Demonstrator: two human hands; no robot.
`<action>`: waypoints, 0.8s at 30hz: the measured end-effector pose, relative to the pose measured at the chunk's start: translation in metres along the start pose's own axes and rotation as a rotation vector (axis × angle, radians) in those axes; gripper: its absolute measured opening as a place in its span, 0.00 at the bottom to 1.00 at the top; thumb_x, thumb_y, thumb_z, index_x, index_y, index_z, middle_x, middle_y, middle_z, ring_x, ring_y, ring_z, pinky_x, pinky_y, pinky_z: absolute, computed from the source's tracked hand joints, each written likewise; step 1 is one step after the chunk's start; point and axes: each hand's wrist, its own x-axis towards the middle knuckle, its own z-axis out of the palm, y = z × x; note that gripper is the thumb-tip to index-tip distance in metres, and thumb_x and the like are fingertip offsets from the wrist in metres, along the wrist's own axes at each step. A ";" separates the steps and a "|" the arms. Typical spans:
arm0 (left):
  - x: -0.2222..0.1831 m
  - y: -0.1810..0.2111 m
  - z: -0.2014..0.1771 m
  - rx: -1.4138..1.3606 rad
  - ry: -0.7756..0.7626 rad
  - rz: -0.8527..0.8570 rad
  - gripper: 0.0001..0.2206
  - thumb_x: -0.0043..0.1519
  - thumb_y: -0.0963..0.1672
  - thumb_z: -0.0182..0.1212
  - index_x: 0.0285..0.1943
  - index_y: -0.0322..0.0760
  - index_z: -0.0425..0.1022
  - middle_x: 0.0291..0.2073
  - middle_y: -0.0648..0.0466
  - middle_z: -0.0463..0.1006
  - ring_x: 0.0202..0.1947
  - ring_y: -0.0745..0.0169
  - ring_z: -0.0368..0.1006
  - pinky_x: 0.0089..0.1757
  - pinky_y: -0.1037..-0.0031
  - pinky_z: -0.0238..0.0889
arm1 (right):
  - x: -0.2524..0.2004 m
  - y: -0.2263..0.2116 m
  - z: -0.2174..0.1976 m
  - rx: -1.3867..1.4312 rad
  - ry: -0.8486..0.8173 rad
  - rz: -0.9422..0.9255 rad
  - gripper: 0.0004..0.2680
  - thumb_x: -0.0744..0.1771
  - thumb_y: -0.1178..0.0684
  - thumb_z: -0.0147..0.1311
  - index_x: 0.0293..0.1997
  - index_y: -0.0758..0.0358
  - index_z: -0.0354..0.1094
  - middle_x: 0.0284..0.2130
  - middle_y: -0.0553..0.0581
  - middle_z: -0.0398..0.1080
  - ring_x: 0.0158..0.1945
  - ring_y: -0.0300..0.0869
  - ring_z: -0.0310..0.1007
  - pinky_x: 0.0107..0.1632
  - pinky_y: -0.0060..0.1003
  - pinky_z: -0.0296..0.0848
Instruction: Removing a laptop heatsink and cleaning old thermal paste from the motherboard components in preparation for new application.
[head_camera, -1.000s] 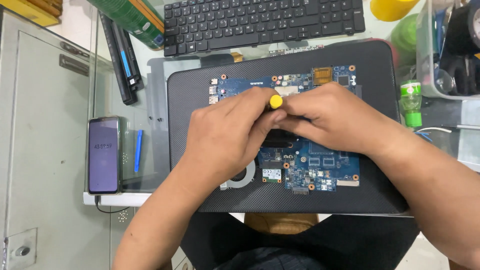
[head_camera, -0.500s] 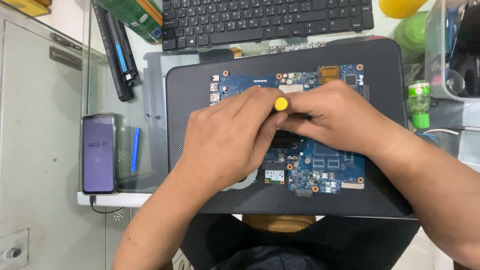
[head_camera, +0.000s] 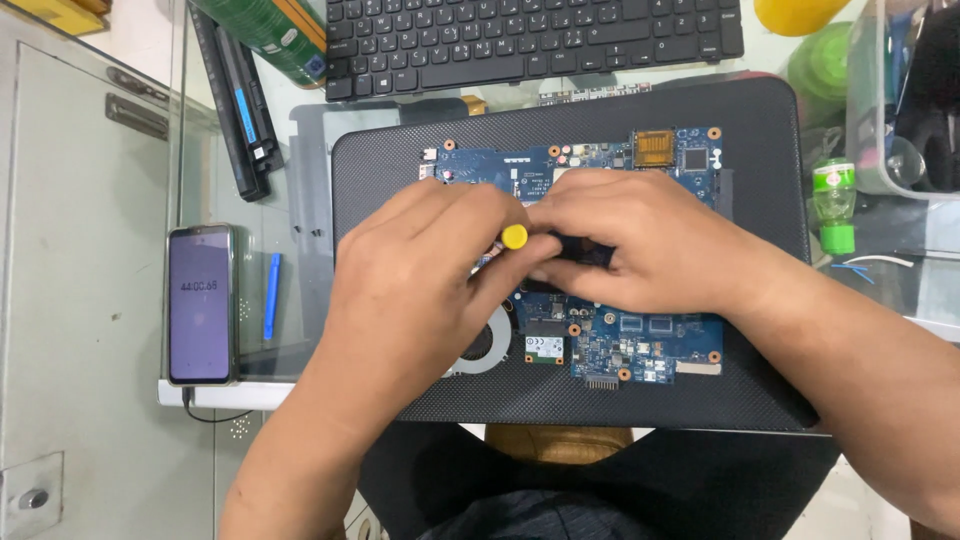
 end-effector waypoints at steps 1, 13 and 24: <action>0.001 0.001 0.003 0.002 0.001 -0.001 0.10 0.69 0.45 0.66 0.40 0.35 0.70 0.33 0.54 0.78 0.33 0.52 0.72 0.37 0.66 0.65 | 0.000 0.003 0.003 0.000 0.000 -0.002 0.07 0.69 0.49 0.54 0.48 0.58 0.72 0.34 0.53 0.75 0.42 0.48 0.75 0.40 0.43 0.71; -0.005 0.006 0.005 0.230 -0.122 -0.083 0.13 0.72 0.48 0.59 0.37 0.41 0.67 0.26 0.59 0.74 0.23 0.56 0.70 0.22 0.63 0.58 | 0.001 0.004 0.006 0.039 -0.133 0.055 0.06 0.69 0.57 0.44 0.41 0.55 0.69 0.35 0.51 0.73 0.44 0.47 0.72 0.37 0.47 0.69; -0.003 0.017 0.000 0.334 -0.211 -0.145 0.09 0.71 0.49 0.55 0.43 0.43 0.65 0.14 0.58 0.66 0.12 0.50 0.63 0.14 0.60 0.52 | -0.004 0.019 0.012 0.041 -0.129 0.048 0.06 0.70 0.59 0.44 0.45 0.53 0.69 0.41 0.54 0.73 0.50 0.51 0.72 0.43 0.50 0.71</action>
